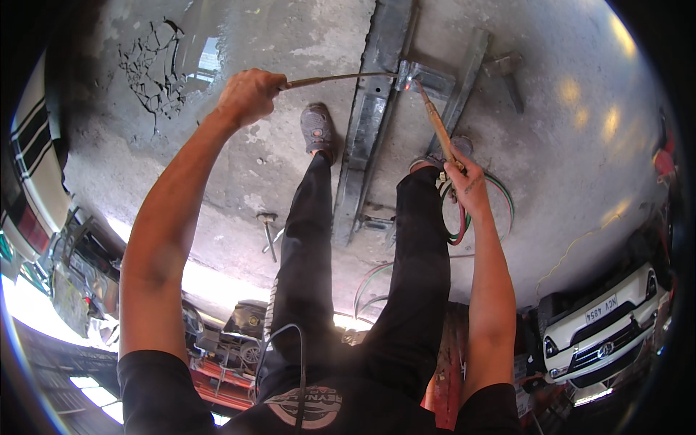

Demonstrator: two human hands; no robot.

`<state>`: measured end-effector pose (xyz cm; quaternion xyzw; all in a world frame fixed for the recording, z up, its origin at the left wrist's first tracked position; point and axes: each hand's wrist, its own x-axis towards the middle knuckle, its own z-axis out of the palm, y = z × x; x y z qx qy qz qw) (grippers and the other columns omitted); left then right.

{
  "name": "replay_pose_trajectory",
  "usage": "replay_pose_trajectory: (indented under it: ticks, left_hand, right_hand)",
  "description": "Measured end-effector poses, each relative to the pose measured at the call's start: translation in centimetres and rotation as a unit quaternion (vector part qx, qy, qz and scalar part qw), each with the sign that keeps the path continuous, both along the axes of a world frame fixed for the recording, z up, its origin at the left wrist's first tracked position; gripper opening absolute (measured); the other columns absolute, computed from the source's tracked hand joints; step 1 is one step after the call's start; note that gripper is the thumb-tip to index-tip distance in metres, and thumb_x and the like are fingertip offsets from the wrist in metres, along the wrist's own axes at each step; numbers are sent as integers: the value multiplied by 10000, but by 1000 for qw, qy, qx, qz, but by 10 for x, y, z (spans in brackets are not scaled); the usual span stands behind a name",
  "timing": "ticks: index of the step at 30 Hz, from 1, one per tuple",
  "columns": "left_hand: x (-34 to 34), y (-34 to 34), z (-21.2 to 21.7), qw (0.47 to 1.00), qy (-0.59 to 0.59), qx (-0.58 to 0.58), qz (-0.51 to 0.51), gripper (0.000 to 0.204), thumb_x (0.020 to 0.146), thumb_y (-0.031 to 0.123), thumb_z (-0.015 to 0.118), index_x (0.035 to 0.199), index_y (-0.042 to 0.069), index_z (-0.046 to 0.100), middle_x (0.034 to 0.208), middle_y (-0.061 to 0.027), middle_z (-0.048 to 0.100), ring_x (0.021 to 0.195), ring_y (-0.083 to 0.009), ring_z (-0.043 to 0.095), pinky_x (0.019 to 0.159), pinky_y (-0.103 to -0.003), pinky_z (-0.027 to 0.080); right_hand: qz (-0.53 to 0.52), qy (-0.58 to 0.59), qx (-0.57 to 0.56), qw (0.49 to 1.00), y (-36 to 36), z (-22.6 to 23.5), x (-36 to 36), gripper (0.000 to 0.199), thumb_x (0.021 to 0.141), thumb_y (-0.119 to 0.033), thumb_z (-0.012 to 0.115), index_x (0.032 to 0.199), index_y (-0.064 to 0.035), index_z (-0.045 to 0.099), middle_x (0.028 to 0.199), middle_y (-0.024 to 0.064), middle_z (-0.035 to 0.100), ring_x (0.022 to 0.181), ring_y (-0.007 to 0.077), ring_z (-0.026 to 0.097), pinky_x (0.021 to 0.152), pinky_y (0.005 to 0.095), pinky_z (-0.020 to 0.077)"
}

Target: The person uses a welding torch to join metal frame pieces on the floor of a workshop. They hold a filler rod in one hand and the torch in the other, applying heat and filler to the seams of the metal structure.

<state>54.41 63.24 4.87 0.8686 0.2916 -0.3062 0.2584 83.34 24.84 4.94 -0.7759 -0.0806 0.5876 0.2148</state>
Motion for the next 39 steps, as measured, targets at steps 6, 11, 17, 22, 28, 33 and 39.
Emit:
replay_pose_trajectory:
  ticks: [6, 11, 17, 22, 28, 33, 39]
  left_hand:
    - [-9, 5, -8, 999, -36, 9, -5, 189, 925, 44, 642, 1054, 132, 748, 878, -116, 755, 829, -312, 741, 736, -463, 565]
    - [-6, 6, -8, 1000, -1, 10, -4, 198, 932, 52, 642, 1067, 143, 753, 893, -114, 759, 833, -317, 737, 739, -467, 561]
    - [-12, 7, -15, 1000, -26, 6, 17, 247, 901, 12, 653, 1084, 131, 768, 935, -107, 764, 887, -317, 731, 763, -453, 558]
    - [-15, 8, -17, 1000, -19, 16, 3, 193, 942, 41, 638, 1071, 135, 745, 888, -112, 758, 840, -313, 735, 737, -465, 558]
    - [-15, 8, -17, 1000, -17, 8, 20, 215, 930, 28, 643, 1085, 130, 752, 899, -116, 758, 839, -319, 734, 742, -463, 559]
    - [-17, 4, -18, 998, -22, 19, 53, 283, 883, -10, 663, 1112, 119, 770, 956, -132, 760, 874, -341, 733, 763, -466, 562]
    - [-27, 11, -30, 999, -28, 7, 38, 356, 874, -16, 666, 1192, 111, 762, 1036, -151, 761, 943, -350, 734, 819, -462, 572]
  right_hand:
    - [-14, 9, -6, 1000, 9, 2, -1, 511, 1000, -215, 667, 1494, -104, 596, 740, 32, 627, 477, 115, 582, 430, 290, 472]
    - [-21, 10, -10, 1000, 12, 3, 2, 504, 1004, -203, 660, 1493, -100, 596, 731, 23, 613, 474, 110, 576, 424, 283, 467]
    - [-28, 9, -11, 1000, 11, 1, 2, 508, 1002, -201, 661, 1495, -100, 592, 732, 13, 610, 472, 103, 574, 420, 277, 466]
    - [-21, 3, -13, 1000, 15, 3, 3, 513, 1001, -202, 665, 1498, -101, 589, 730, 8, 607, 471, 97, 568, 419, 280, 462]
    - [-5, -12, 11, 1000, 16, -4, 6, 516, 993, -205, 669, 1493, -97, 598, 726, -2, 607, 515, 76, 553, 471, 281, 464]
    - [-11, -22, 5, 1000, 18, -4, 7, 519, 988, -224, 669, 1488, -97, 605, 680, -12, 573, 494, 81, 536, 462, 286, 443]
    - [-32, -16, -4, 999, 22, -3, 8, 518, 992, -221, 658, 1491, -91, 601, 666, -3, 569, 468, 92, 530, 437, 293, 436]
